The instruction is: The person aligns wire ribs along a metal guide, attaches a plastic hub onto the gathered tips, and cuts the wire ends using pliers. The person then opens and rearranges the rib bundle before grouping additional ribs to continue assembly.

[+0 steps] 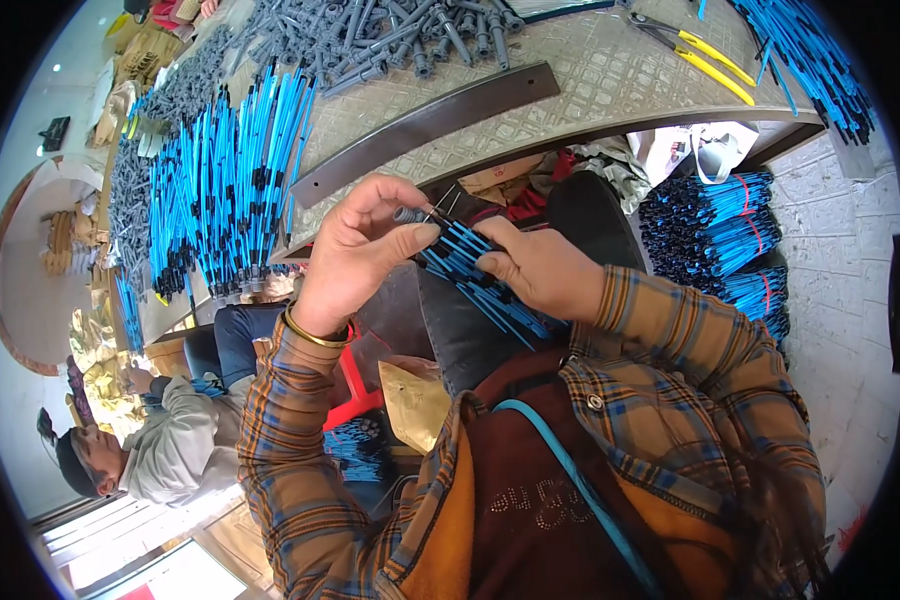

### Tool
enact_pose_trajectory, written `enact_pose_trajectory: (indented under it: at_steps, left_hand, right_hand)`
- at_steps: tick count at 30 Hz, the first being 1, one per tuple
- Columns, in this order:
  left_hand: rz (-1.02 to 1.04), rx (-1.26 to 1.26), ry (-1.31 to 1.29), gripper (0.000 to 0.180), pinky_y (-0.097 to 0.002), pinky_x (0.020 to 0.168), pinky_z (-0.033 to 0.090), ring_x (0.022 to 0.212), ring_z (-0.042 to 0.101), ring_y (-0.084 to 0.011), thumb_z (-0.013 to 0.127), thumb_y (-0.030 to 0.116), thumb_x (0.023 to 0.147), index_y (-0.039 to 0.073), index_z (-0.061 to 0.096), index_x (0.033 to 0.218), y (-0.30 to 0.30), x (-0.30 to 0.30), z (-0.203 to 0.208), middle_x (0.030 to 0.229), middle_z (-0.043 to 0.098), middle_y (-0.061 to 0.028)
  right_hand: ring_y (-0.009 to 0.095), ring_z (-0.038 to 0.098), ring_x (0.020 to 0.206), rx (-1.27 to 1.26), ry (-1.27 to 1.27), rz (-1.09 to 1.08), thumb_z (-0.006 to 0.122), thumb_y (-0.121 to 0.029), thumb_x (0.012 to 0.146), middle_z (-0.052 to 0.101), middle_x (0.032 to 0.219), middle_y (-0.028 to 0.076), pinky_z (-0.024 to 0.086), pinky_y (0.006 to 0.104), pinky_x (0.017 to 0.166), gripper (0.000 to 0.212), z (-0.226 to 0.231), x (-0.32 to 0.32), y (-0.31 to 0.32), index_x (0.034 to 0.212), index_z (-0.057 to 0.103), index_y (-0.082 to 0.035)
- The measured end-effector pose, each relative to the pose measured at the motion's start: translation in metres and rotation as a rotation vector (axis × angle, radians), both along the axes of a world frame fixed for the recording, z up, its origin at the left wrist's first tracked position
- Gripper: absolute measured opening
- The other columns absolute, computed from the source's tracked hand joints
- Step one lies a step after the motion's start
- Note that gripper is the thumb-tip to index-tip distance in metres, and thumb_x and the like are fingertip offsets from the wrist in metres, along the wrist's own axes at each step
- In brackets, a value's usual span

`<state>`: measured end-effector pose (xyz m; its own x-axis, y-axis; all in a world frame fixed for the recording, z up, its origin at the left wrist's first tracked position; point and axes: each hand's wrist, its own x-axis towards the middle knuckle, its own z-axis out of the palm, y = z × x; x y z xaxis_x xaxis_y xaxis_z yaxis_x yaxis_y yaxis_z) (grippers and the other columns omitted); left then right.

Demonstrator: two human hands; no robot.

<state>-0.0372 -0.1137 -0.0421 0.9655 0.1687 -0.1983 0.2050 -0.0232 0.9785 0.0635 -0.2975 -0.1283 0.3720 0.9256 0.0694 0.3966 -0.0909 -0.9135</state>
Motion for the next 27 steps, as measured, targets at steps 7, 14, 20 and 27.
enact_pose_trajectory:
  at_steps: [7, 14, 20, 27]
  left_hand:
    - [0.038, -0.02, 0.054, 0.03, -0.0188, 0.073, 0.045, 0.085, 0.055, -0.0073, 0.062, -0.003, 0.079, 0.004, 0.048, 0.105, -0.003, 0.0, 0.004, 0.097, 0.058, -0.0035]
    - [0.227, -0.16, -0.086, 0.029, -0.025, 0.08, 0.046, 0.091, 0.056, -0.0114, 0.058, 0.004, 0.084, 0.001, 0.048, 0.112, -0.008, -0.008, -0.035, 0.101, 0.059, -0.0081]
    - [0.381, -0.139, -0.217, 0.029, -0.0283, 0.083, 0.043, 0.093, 0.055, -0.0153, 0.048, 0.018, 0.092, -0.003, 0.046, 0.112, -0.037, -0.007, -0.068, 0.103, 0.058, -0.0111]
    - [0.347, 0.411, -0.212, 0.031, -0.0279, 0.077, 0.042, 0.084, 0.054, -0.0172, 0.045, 0.024, 0.093, -0.004, 0.047, 0.104, -0.049, -0.001, -0.057, 0.101, 0.059, -0.0132]
  right_hand:
    - [0.023, 0.051, 0.058, 0.002, 0.287, 0.416, 0.041, -0.032, 0.094, 0.05, 0.071, 0.012, 0.043, 0.0332, 0.056, 0.028, -0.007, 0.037, 0.018, 0.108, 0.046, -0.008]
    - [0.031, 0.057, 0.061, 0.026, 0.024, 0.186, 0.041, -0.031, 0.093, 0.054, 0.069, 0.015, 0.044, 0.0372, 0.054, 0.026, -0.004, 0.017, 0.01, 0.106, 0.044, -0.008]
    - [0.037, 0.057, 0.062, -0.153, -0.196, 0.106, 0.045, -0.028, 0.091, 0.057, 0.065, 0.016, 0.044, 0.0417, 0.05, 0.028, 0.006, 0.008, 0.012, 0.109, 0.04, -0.007]
    - [0.035, 0.056, 0.055, -0.128, -0.315, 0.082, 0.048, -0.027, 0.089, 0.057, 0.062, 0.015, 0.043, 0.0416, 0.047, 0.038, 0.017, 0.005, 0.007, 0.117, 0.036, -0.005]
